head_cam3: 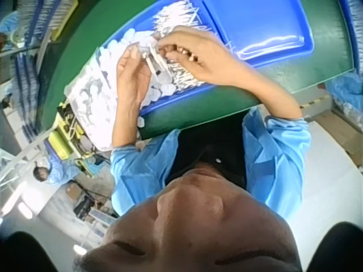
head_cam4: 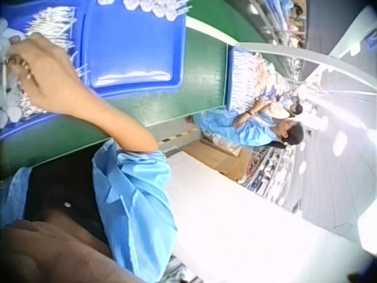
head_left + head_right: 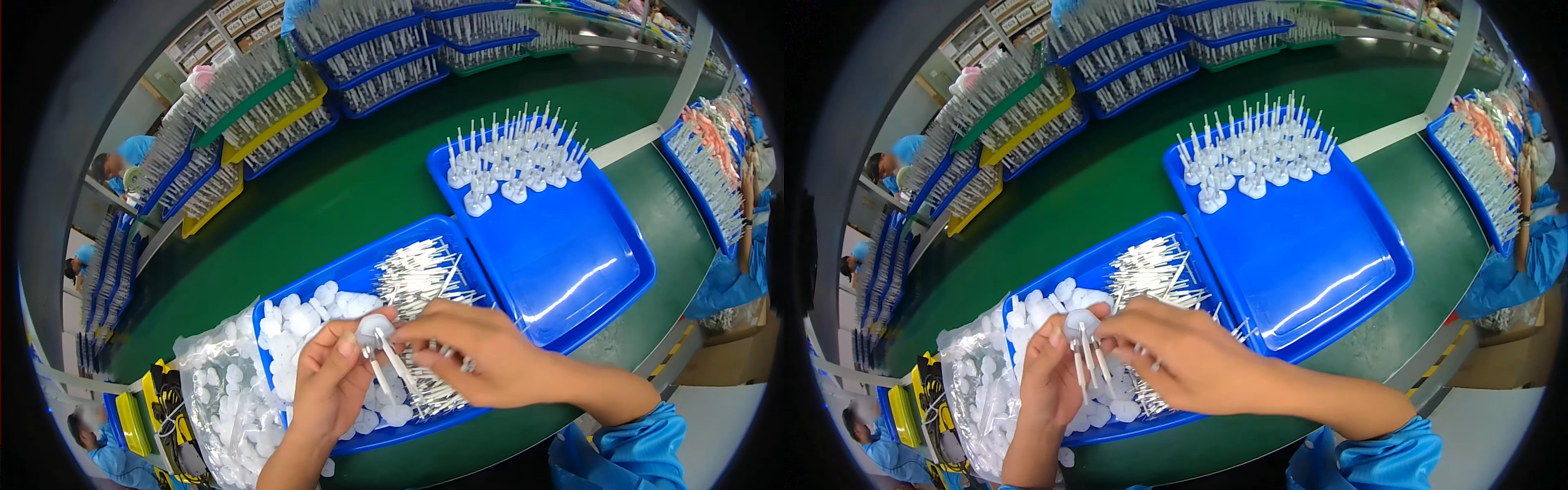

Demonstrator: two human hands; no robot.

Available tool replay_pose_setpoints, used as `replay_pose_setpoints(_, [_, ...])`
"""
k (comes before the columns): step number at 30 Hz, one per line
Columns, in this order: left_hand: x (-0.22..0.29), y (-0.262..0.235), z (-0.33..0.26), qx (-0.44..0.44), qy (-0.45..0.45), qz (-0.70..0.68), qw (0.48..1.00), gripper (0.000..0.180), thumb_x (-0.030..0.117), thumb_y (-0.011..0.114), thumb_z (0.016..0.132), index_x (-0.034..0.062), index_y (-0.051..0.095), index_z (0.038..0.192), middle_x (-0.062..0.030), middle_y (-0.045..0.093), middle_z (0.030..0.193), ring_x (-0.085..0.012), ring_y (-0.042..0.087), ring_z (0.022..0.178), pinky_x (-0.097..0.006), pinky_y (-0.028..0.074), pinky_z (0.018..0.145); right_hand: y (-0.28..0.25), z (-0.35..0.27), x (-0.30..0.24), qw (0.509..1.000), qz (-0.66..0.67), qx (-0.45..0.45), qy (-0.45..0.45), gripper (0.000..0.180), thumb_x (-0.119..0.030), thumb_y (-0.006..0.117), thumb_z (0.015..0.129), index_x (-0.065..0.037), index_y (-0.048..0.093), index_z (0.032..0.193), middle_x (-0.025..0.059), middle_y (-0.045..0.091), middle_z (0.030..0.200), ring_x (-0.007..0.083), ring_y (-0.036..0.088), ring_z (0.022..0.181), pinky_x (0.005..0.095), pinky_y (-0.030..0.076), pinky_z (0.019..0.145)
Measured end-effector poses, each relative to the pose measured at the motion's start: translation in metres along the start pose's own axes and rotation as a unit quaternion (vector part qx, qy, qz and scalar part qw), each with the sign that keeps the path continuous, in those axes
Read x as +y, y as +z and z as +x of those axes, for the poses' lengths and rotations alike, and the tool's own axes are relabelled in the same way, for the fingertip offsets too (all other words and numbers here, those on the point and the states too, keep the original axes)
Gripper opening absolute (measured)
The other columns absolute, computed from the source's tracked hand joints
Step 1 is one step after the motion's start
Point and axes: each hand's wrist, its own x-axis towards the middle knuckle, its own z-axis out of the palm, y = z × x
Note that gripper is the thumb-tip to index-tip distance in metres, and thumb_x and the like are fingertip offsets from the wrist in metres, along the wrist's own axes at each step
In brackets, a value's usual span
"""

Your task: The person repeatedly picks up a white plastic cotton head and a metal stick, inserts the stick into the head, and places the assembled swab into a blue tray. The process is continuous and repetitive, with the worker handling components from a bag and a pile on the table.

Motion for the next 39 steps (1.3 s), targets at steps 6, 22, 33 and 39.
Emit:
replay_pose_setpoints(6, [-0.002,0.015,-0.002,0.031,0.024,0.126,0.991,0.02,0.014,0.064,0.096,-0.0015,0.061,0.108,-0.0231,0.059,0.131,-0.0295,0.064,0.112,-0.042,0.053,0.095,-0.008,0.0,0.001,0.974,-0.197,0.1,-0.044,0.023,0.001,0.069,0.081,-0.005,0.065,0.103,0.0118,0.066,0.095,0.0255,0.068,0.072,0.0333,0.054,0.061])
replay_pose_setpoints(22, [0.019,-0.013,0.013,0.06,0.214,0.762,0.608,0.031,0.008,0.074,0.083,-0.0016,0.066,0.111,-0.0159,0.063,0.106,-0.0323,0.06,0.092,-0.04,0.047,0.082,-0.098,0.004,0.065,0.893,-0.322,0.25,0.19,0.017,-0.005,0.06,0.093,0.006,0.064,0.105,0.0281,0.068,0.086,0.0393,0.07,0.084,0.0429,0.053,0.072])
replay_pose_setpoints(33, [0.025,-0.015,0.037,0.028,0.171,0.77,0.614,0.015,0.005,0.075,0.081,-0.0015,0.073,0.094,-0.0126,0.062,0.086,-0.0284,0.061,0.076,-0.037,0.049,0.07,-0.045,0.017,-0.007,0.973,-0.191,0.077,0.103,0.023,-0.005,0.058,0.094,0.006,0.063,0.113,0.0277,0.068,0.092,0.0419,0.068,0.083,0.0433,0.052,0.071])
replay_pose_setpoints(39, [0.03,-0.005,0.019,0.112,0.172,0.713,0.67,0.013,0.003,0.071,0.087,-0.0018,0.063,0.096,-0.0097,0.063,0.078,-0.0169,0.062,0.069,-0.031,0.048,0.062,-0.026,0.018,-0.005,0.991,-0.09,0.023,0.091,0.015,-0.006,0.059,0.094,0.006,0.062,0.104,0.024,0.066,0.078,0.043,0.065,0.071,0.0454,0.049,0.062])
